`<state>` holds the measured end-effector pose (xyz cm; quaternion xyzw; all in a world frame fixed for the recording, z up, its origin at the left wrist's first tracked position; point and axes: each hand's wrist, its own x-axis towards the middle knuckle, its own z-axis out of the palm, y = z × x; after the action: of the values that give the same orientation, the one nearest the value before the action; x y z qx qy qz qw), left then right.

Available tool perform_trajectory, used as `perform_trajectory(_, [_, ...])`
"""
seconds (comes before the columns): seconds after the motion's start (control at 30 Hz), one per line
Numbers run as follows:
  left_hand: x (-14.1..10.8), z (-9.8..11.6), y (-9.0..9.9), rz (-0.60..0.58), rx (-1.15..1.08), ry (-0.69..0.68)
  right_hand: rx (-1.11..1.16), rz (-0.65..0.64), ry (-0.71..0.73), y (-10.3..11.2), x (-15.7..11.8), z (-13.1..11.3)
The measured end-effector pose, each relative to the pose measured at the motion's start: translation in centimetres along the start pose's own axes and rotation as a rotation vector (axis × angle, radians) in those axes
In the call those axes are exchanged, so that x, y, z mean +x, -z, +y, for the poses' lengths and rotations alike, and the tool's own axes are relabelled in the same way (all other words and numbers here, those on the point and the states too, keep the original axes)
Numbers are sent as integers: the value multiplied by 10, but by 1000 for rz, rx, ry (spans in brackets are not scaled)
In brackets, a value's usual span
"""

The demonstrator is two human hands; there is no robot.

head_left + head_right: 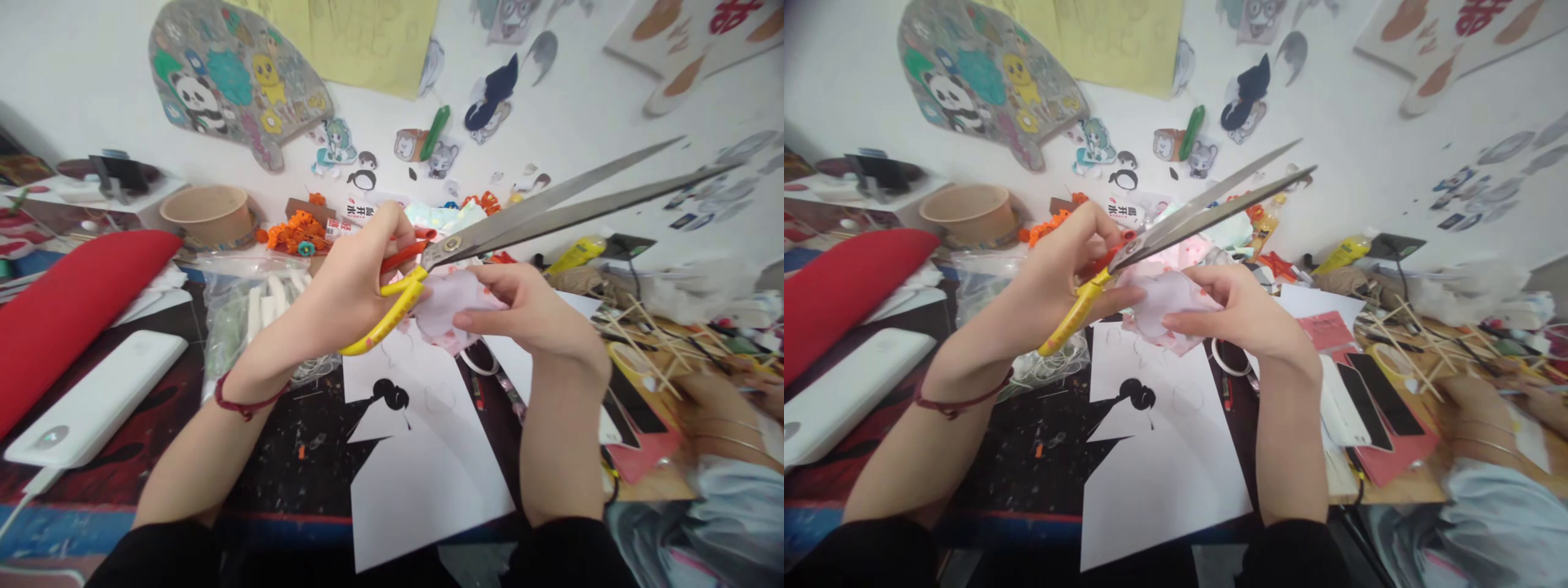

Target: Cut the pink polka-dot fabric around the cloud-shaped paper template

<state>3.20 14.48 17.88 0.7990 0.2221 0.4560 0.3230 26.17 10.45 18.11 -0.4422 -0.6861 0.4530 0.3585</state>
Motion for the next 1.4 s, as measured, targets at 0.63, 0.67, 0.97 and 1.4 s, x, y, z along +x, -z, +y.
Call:
perform_trajectory(0.63, [3,-25,-18,198,-164,-112,-384,635,184,-7,-25,-18])
perform_trajectory(0.67, [3,-27,-23,215,-246,-100,-384,662,208,-5,-30,-20])
perform_trajectory(0.97, [-4,-5,-53,140,-568,-65,-100,516,140,-17,-36,-30])
perform_trajectory(1.4, [-5,2,-41,276,-548,-31,-21,470,188,-23,-27,-22])
